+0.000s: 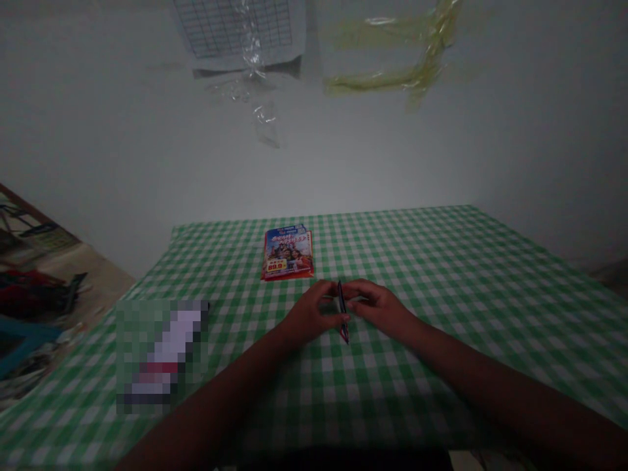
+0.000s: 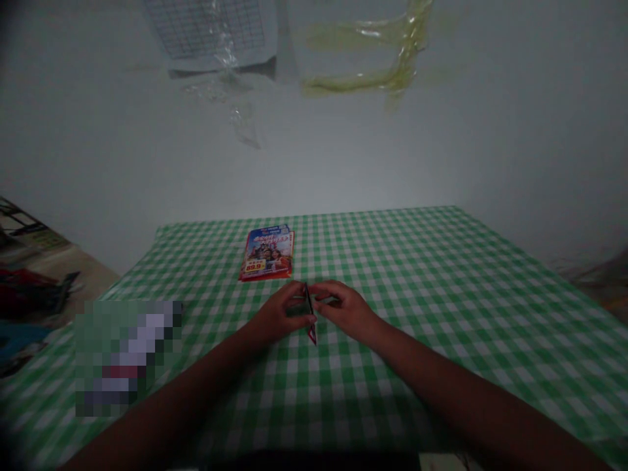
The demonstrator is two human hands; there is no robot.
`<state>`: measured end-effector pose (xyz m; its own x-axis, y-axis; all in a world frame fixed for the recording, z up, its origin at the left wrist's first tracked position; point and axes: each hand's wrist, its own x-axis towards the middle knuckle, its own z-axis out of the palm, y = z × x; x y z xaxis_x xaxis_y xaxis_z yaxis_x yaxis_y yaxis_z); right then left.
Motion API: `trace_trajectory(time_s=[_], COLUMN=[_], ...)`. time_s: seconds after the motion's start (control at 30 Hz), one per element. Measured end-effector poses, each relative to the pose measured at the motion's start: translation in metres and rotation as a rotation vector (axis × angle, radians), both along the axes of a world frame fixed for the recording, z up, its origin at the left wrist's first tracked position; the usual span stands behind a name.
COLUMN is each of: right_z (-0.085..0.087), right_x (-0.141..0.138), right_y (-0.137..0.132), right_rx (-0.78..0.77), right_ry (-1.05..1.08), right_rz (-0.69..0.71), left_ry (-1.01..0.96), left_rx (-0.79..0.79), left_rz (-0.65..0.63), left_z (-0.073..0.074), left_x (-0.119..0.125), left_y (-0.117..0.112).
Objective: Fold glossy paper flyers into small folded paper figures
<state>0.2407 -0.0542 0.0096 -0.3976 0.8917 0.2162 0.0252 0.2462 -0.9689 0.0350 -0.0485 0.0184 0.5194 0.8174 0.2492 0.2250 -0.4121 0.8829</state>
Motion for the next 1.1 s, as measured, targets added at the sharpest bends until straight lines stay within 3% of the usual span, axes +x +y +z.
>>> trace_trajectory(time_s=[0.33,0.6,0.73,0.9,1.1], right_z=[-0.001,0.000,0.001,0.000,-0.001], right_x=[0.002,0.003,0.000,-0.004,0.001], right_y=[0.002,-0.001,-0.003,-0.005,-0.003], right_rx=[0.005,0.299,0.384,0.366,0.401], right_ry=[-0.048,-0.199,-0.233,-0.244,-0.242], right_rz=[-0.017,-0.085,-0.096,-0.111,-0.083], left_ry=[0.088,0.174,0.216,0.272,0.179], left_rx=[0.049,0.078,0.100,0.156,0.043], left_rz=[-0.048,-0.073,-0.024,0.074,-0.103], left_z=[0.002,0.006,0.009,0.008,0.007], left_x=[-0.006,-0.010,-0.005,0.000,-0.012], left_y=[0.004,0.005,0.004,0.002,0.007])
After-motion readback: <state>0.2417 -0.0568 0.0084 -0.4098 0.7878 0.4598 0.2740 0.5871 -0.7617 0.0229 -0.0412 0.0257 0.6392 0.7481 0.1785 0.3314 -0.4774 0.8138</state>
